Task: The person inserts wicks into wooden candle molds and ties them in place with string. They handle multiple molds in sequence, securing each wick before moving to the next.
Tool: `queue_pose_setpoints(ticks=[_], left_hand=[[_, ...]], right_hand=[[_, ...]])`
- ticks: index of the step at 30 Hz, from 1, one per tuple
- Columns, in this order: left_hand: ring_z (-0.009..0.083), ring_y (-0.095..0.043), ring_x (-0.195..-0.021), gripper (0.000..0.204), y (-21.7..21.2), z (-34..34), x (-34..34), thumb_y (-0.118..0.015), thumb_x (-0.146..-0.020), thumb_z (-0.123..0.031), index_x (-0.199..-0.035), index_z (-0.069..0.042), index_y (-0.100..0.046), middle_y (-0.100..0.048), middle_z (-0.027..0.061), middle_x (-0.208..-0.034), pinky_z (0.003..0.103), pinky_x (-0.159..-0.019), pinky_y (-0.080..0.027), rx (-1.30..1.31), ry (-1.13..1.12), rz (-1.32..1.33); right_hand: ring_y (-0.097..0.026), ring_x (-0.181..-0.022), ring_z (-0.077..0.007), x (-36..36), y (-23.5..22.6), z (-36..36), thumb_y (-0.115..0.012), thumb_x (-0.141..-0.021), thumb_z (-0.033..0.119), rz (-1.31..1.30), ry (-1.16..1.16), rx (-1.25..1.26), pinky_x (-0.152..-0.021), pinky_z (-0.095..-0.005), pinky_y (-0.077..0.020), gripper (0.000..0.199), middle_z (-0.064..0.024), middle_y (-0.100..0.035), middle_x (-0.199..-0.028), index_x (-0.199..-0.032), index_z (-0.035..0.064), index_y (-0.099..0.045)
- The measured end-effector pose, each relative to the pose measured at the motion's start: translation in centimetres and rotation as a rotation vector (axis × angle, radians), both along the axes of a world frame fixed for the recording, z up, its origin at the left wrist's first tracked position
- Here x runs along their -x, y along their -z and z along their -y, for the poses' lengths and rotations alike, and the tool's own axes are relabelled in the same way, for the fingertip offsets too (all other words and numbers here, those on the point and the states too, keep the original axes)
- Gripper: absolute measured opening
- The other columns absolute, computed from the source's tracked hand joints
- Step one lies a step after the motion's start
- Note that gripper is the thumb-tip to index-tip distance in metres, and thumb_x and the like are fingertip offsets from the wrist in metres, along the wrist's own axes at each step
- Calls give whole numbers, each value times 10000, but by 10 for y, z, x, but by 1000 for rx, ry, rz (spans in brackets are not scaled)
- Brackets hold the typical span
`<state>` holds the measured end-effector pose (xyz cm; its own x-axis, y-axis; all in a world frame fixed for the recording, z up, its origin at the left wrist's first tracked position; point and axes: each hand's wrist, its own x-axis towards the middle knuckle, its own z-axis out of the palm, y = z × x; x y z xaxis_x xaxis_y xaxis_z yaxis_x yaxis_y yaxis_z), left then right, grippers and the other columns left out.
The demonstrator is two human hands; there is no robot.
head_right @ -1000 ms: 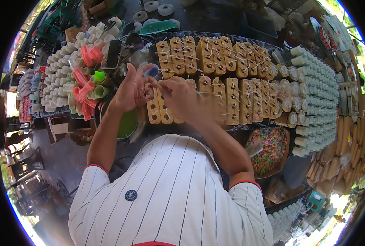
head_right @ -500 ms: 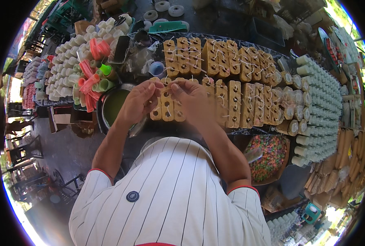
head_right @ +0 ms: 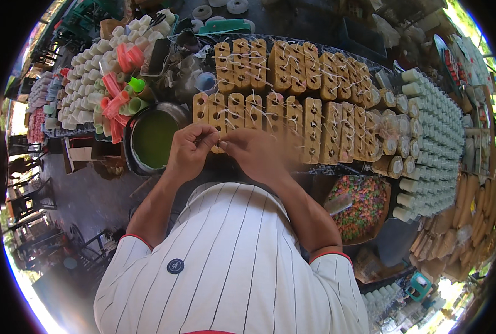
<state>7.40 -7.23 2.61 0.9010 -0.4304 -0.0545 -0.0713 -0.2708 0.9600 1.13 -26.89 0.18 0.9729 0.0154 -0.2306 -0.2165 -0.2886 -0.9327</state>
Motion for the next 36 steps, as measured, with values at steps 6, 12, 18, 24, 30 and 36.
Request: queue_pose_setpoints(ticks=[6,12,18,24,30,36], left_hand=[[50,-543,-717,121,8,1,2,-717,-1017,-103,-1002,16,-734,-665,-16,-792,243,-635,-457,69,-70,-270],[86,-554,-702,128,11,1,4,-728,-1005,-109,-1009,18,-745,-682,22,-813,265,-621,-457,-27,-103,-176],[252,-705,-780,136,43,-15,-30,-737,-930,-58,-1051,0,-755,-703,128,-977,354,-715,-548,-370,-23,356],[369,-698,-937,151,70,17,-60,-743,-916,-101,-1054,-57,-784,-682,144,-1056,465,-837,-554,-560,89,490],[395,-693,-958,147,86,26,-56,-705,-937,-76,-1075,-32,-734,-656,142,-1047,489,-827,-547,-526,29,549],[462,-680,-975,144,86,16,-58,-605,-960,-6,-1099,-8,-638,-685,201,-998,516,-837,-547,-493,2,422]], right_hand=[[-535,-626,-29,-1,-3,-8,-749,-1017,122,-110,131,-298,-556,-206,-418,138,34,-669,-762,-1051,-7,-788],[-518,-600,-27,-2,4,-13,-734,-1021,110,-157,187,-370,-522,-221,-387,118,33,-660,-743,-1040,6,-787],[-609,-711,-104,3,22,7,-700,-999,223,-209,201,-216,-663,-292,-470,254,-42,-719,-828,-1062,-12,-774],[-660,-800,-140,14,20,26,-691,-966,262,-240,198,-220,-736,-314,-510,320,-70,-749,-871,-1078,-27,-771],[-660,-802,-137,20,21,26,-699,-959,251,-209,257,-301,-750,-305,-516,309,-63,-747,-873,-1082,-24,-772],[-655,-794,-125,6,32,19,-705,-986,229,-226,200,-318,-740,-299,-517,273,-62,-746,-868,-1072,-22,-769]])
